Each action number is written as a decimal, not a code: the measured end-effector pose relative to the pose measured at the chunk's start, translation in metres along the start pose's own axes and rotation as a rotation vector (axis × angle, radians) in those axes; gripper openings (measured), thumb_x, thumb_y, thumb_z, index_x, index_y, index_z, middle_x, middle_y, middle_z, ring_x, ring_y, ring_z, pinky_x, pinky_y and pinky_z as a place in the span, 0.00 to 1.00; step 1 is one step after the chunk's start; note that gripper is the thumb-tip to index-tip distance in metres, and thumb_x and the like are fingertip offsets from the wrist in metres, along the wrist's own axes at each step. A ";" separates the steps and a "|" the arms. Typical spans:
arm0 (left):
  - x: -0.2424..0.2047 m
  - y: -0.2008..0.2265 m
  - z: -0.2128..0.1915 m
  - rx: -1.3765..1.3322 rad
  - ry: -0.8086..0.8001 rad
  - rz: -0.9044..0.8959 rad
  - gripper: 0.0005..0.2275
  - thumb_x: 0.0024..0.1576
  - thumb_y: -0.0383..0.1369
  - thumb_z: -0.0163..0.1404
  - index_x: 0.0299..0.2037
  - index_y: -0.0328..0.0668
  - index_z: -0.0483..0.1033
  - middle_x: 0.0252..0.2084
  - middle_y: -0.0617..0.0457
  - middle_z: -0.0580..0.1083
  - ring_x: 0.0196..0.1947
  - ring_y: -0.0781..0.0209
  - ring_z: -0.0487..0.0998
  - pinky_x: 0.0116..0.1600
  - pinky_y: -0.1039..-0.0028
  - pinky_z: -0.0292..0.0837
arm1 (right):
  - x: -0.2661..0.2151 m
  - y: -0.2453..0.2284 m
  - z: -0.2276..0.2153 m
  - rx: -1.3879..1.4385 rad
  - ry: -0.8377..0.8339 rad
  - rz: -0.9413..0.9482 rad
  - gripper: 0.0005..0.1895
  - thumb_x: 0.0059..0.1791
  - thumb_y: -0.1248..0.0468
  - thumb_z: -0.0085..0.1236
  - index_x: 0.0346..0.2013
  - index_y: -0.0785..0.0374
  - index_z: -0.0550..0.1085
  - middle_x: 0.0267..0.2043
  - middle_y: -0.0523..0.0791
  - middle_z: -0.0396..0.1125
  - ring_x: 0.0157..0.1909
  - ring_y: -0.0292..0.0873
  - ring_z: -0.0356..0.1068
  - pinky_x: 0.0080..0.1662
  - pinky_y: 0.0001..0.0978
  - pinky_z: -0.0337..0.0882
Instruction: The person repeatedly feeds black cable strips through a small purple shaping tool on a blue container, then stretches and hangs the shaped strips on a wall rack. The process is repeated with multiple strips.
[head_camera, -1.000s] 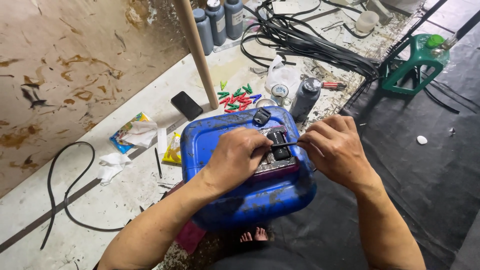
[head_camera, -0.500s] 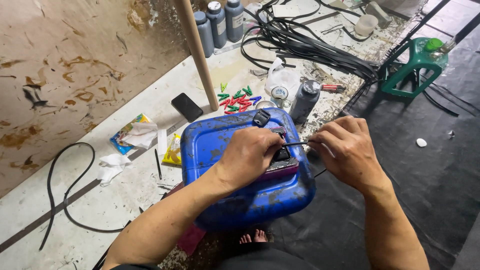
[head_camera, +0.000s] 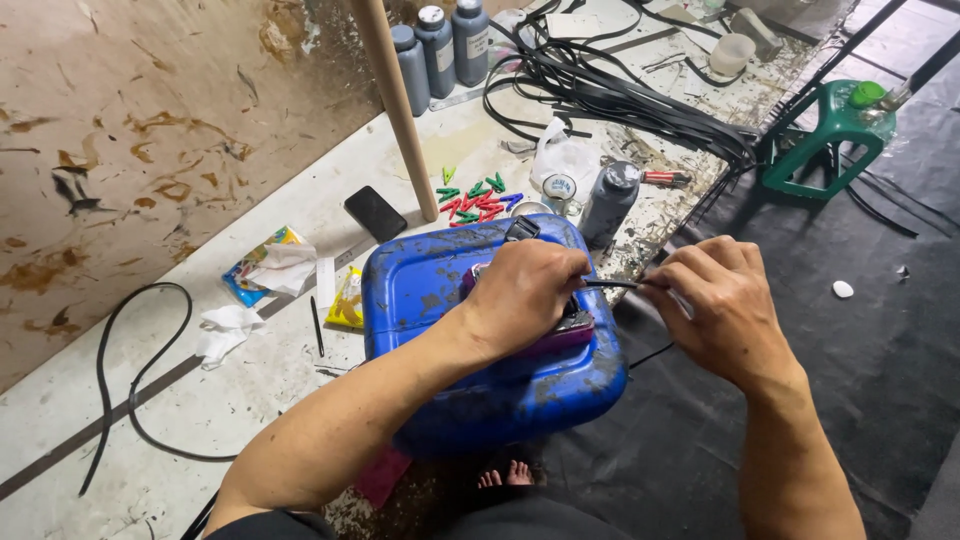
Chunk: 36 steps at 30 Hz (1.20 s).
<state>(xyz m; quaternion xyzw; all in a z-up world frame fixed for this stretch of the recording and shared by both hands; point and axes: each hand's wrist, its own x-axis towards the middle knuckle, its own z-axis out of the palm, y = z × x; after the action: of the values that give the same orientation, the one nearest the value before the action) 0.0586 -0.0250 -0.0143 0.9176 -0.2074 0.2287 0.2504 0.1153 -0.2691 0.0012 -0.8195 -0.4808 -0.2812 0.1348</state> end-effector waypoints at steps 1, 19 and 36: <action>0.001 0.001 -0.001 0.001 0.001 0.000 0.05 0.51 0.26 0.52 0.26 0.43 0.69 0.24 0.47 0.75 0.30 0.36 0.75 0.30 0.49 0.64 | -0.002 0.001 -0.002 0.000 0.001 -0.001 0.06 0.52 0.58 0.65 0.37 0.54 0.76 0.39 0.37 0.72 0.45 0.48 0.66 0.49 0.43 0.60; -0.057 0.110 -0.070 -0.327 0.304 -0.153 0.03 0.57 0.26 0.59 0.33 0.35 0.80 0.30 0.51 0.81 0.26 0.62 0.81 0.32 0.74 0.73 | -0.025 -0.042 -0.056 0.131 0.056 -0.006 0.06 0.49 0.64 0.66 0.34 0.57 0.75 0.37 0.40 0.72 0.42 0.47 0.66 0.50 0.42 0.61; -0.129 0.181 -0.068 -0.063 0.503 -0.464 0.10 0.57 0.31 0.58 0.24 0.42 0.74 0.21 0.57 0.75 0.18 0.62 0.75 0.26 0.72 0.67 | -0.059 -0.153 -0.054 0.252 0.229 -0.125 0.04 0.50 0.64 0.63 0.32 0.55 0.74 0.34 0.38 0.69 0.36 0.44 0.62 0.45 0.40 0.61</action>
<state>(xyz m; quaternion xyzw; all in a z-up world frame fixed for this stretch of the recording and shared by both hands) -0.1569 -0.0960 0.0371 0.8470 0.0681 0.3784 0.3673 -0.0567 -0.2610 0.0028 -0.7271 -0.5438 -0.3181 0.2728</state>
